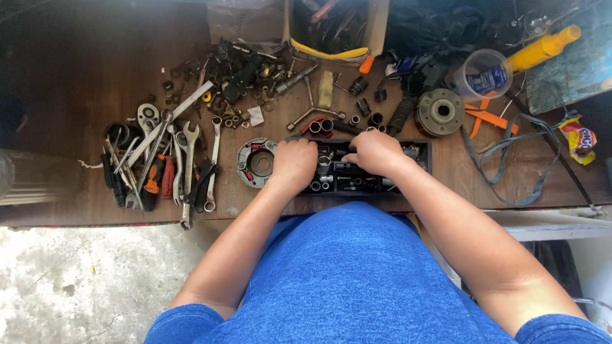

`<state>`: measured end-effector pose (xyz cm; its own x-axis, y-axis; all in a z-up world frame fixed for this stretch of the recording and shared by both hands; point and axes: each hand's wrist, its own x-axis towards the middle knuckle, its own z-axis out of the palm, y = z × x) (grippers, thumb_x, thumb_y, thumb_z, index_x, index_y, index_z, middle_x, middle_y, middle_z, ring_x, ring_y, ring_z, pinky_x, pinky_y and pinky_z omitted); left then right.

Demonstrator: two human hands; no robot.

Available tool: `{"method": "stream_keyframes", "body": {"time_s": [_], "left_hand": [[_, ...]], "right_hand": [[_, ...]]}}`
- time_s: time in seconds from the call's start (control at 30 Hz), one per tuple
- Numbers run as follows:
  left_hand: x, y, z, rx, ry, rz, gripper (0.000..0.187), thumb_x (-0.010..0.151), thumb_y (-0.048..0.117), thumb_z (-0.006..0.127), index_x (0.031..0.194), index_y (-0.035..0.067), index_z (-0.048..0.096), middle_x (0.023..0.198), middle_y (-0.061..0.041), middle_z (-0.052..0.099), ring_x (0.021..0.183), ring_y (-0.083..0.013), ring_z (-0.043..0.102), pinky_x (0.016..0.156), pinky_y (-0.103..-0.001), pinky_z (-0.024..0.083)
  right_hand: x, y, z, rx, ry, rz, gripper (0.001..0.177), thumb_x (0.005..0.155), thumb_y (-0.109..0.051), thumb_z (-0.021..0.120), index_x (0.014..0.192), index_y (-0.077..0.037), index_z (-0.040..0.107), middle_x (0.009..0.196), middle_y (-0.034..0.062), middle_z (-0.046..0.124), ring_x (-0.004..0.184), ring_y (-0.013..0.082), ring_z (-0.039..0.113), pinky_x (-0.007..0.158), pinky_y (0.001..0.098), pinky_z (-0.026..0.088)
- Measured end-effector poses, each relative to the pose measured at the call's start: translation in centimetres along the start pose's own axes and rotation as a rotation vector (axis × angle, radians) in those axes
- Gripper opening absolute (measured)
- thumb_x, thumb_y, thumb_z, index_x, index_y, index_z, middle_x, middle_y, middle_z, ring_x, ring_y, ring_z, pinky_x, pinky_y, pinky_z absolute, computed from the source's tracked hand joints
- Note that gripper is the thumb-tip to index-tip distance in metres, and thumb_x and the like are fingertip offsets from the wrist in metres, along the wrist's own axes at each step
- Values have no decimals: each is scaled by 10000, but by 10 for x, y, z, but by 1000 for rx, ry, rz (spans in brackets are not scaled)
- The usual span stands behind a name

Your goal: Repairing or assembling a mechanical component using hand tools on a workbench.

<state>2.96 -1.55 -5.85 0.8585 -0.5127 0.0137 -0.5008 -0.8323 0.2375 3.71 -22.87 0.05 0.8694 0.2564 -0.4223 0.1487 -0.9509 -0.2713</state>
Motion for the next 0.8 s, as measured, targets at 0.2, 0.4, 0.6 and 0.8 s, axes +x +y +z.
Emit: {"method": "stream_keyframes", "body": {"time_s": [0.2, 0.4, 0.6, 0.8], "left_hand": [[5, -2, -15, -49, -54, -31, 181, 763, 74, 663, 943, 76, 684, 932, -116, 708, 902, -323, 700, 777, -470, 514], [-9, -4, -48, -170, 46, -9, 267, 757, 184, 764, 925, 11, 650, 990, -193, 653, 937, -394, 658, 761, -517, 504], [8, -38, -51, -388, 200, -204, 252, 903, 136, 704, 1094, -7, 627, 1052, -220, 634, 981, -436, 640, 862, -519, 529], [31, -45, -36, -323, -47, -285, 246, 850, 136, 730, 1070, 37, 683, 1130, -204, 629, 1059, -438, 628, 891, -518, 524]], "right_hand": [[-2, 3, 8, 41, -18, 152, 330, 818, -413, 782, 996, -136, 809, 948, 149, 761, 921, 356, 718, 813, 468, 567], [-20, -15, -33, 119, 53, 237, 348, 780, -395, 791, 987, -114, 785, 944, 136, 758, 932, 341, 718, 816, 462, 562], [-4, -5, -39, 301, 316, 135, 382, 804, -252, 751, 1132, -67, 687, 1037, 175, 744, 954, 364, 713, 862, 459, 556], [19, -1, -4, 195, 223, 47, 340, 856, -224, 742, 1165, -87, 708, 1070, 194, 733, 1010, 394, 678, 887, 486, 531]]}}
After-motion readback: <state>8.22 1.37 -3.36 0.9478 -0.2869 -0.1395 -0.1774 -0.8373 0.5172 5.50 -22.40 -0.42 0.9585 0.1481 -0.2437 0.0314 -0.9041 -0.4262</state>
